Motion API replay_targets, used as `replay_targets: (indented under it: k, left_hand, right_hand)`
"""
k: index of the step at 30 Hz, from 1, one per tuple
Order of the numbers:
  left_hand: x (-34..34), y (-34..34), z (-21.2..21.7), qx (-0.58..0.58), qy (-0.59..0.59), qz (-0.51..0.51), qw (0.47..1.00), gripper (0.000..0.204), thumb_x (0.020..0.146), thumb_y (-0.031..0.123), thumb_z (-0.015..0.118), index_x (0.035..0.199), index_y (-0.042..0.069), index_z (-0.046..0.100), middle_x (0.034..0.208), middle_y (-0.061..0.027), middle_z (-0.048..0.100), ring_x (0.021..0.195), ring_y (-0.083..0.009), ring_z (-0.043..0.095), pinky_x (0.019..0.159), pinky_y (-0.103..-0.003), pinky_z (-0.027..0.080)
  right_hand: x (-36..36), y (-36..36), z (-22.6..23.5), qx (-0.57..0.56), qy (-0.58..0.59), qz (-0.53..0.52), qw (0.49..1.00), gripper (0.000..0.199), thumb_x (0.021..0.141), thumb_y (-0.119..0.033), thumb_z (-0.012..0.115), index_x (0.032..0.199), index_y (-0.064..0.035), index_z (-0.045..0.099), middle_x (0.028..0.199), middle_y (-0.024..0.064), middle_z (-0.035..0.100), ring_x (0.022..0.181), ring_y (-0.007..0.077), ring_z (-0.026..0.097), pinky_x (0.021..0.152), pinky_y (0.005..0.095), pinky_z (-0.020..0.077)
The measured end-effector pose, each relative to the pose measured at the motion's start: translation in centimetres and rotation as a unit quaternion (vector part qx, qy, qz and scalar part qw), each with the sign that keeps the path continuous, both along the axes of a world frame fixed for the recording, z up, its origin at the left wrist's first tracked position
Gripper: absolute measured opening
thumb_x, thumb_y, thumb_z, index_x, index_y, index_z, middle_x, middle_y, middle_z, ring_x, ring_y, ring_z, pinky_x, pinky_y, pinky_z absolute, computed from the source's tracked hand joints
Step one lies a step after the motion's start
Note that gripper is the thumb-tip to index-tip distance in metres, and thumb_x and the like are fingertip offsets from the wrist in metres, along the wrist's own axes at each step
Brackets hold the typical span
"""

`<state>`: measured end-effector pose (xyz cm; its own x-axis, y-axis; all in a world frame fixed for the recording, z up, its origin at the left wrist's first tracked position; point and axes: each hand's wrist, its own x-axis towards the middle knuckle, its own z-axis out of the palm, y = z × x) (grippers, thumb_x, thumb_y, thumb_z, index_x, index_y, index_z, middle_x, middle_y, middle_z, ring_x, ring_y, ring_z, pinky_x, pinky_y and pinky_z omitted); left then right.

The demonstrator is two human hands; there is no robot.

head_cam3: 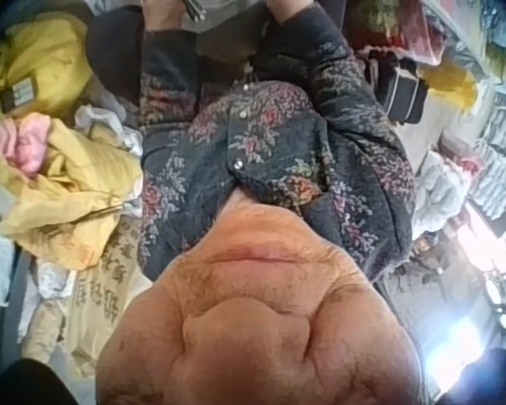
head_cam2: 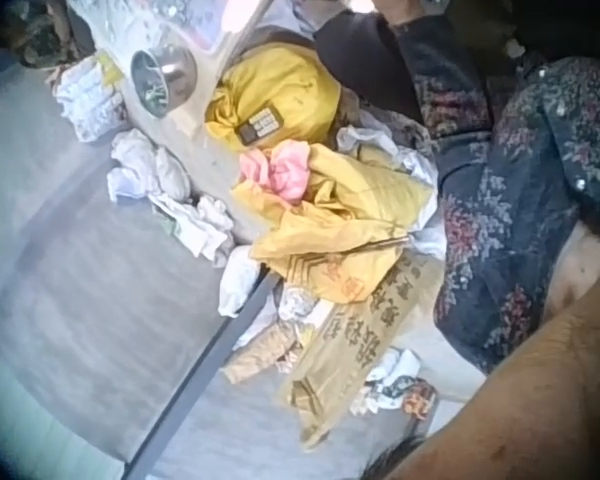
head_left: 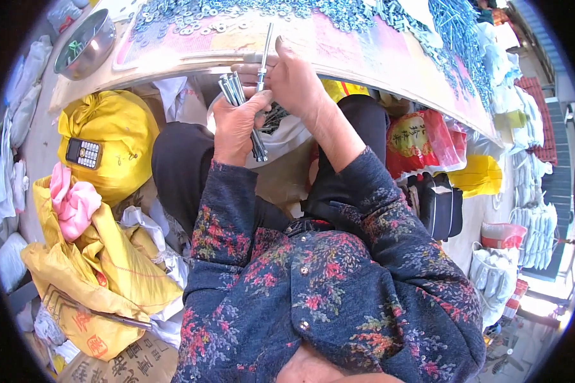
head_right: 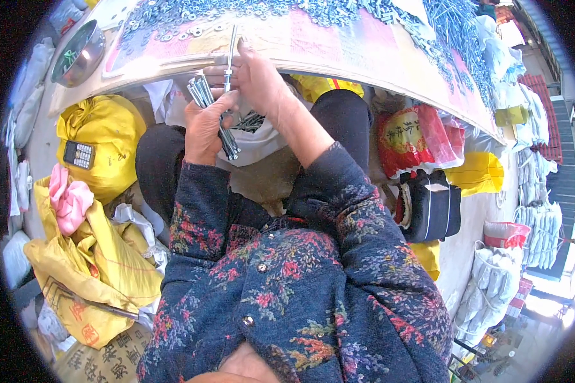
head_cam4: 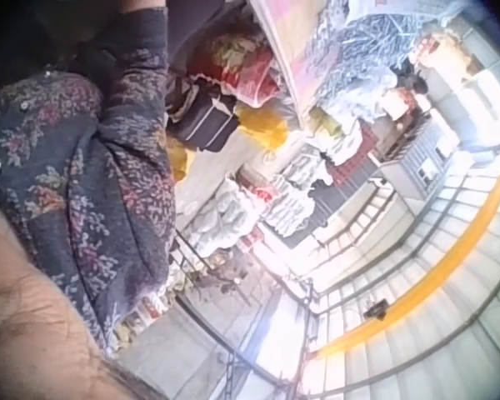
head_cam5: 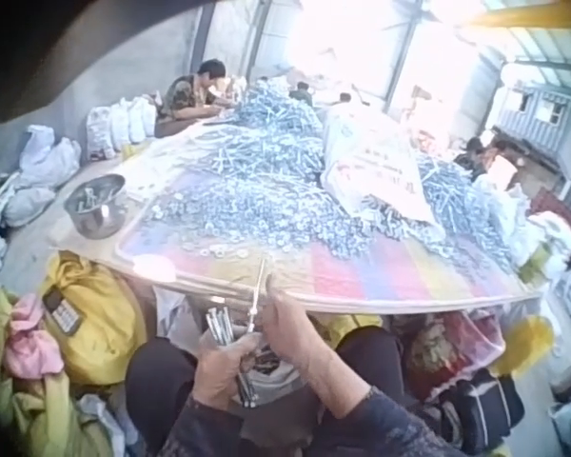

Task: The person threads multiple metal washers onto long bolts by hand.

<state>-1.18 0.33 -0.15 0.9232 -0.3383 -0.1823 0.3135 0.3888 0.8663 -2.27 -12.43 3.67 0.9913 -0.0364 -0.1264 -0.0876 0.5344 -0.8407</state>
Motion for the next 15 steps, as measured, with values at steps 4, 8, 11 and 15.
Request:
replay_targets:
  k: [4, 8, 11, 15]
  left_hand:
    - [1.4, 1.5, 0.5, 0.021, -0.035, 0.087, 0.995, 0.008, 0.079, 0.002, 0.07, 0.085, -0.003, 0.067, 0.065, -0.0041, 0.061, 0.048, -0.0072, 0.047, 0.043, -0.02, 0.033]
    - [0.7, 1.4, 0.7, -0.017, -0.002, 0.092, 0.996, 0.007, 0.08, 0.001, 0.07, 0.085, -0.003, 0.067, 0.065, -0.0031, 0.061, 0.049, -0.0068, 0.048, 0.043, -0.02, 0.034]
    - [-0.5, 0.7, 1.0, -0.003, -0.052, 0.035, 0.998, 0.009, 0.079, 0.0, 0.07, 0.087, -0.001, 0.067, 0.069, -0.0029, 0.062, 0.051, -0.0066, 0.049, 0.044, -0.02, 0.035]
    - [0.4, 1.8, 2.1, -0.045, -0.041, 0.093, 0.994, 0.009, 0.082, 0.001, 0.068, 0.09, -0.002, 0.066, 0.073, -0.0054, 0.064, 0.051, -0.0069, 0.049, 0.045, -0.02, 0.037]
  right_hand:
    - [-2.7, 1.8, 3.2, -0.263, -0.097, -0.025, 0.96, 0.054, 0.105, -0.038, 0.025, 0.132, 0.0043, 0.044, 0.129, 0.0169, 0.057, 0.124, 0.0274, 0.051, 0.107, 0.0376, 0.0342]
    - [-3.1, 1.9, 4.5, -0.38, -0.105, -0.048, 0.918, 0.047, 0.102, -0.026, 0.035, 0.14, 0.0011, 0.039, 0.137, 0.0155, 0.052, 0.13, 0.0255, 0.045, 0.109, 0.038, 0.0301]
    - [-2.9, 1.4, 4.0, -0.284, -0.053, -0.087, 0.953, 0.051, 0.099, -0.023, 0.041, 0.14, 0.0062, 0.034, 0.129, 0.0224, 0.054, 0.118, 0.0276, 0.054, 0.104, 0.0385, 0.0364]
    - [-4.1, 1.7, 3.4, -0.59, -0.133, -0.04, 0.795, 0.054, 0.102, -0.037, 0.034, 0.129, 0.0089, 0.041, 0.124, 0.0204, 0.059, 0.116, 0.0289, 0.056, 0.099, 0.0368, 0.0405]
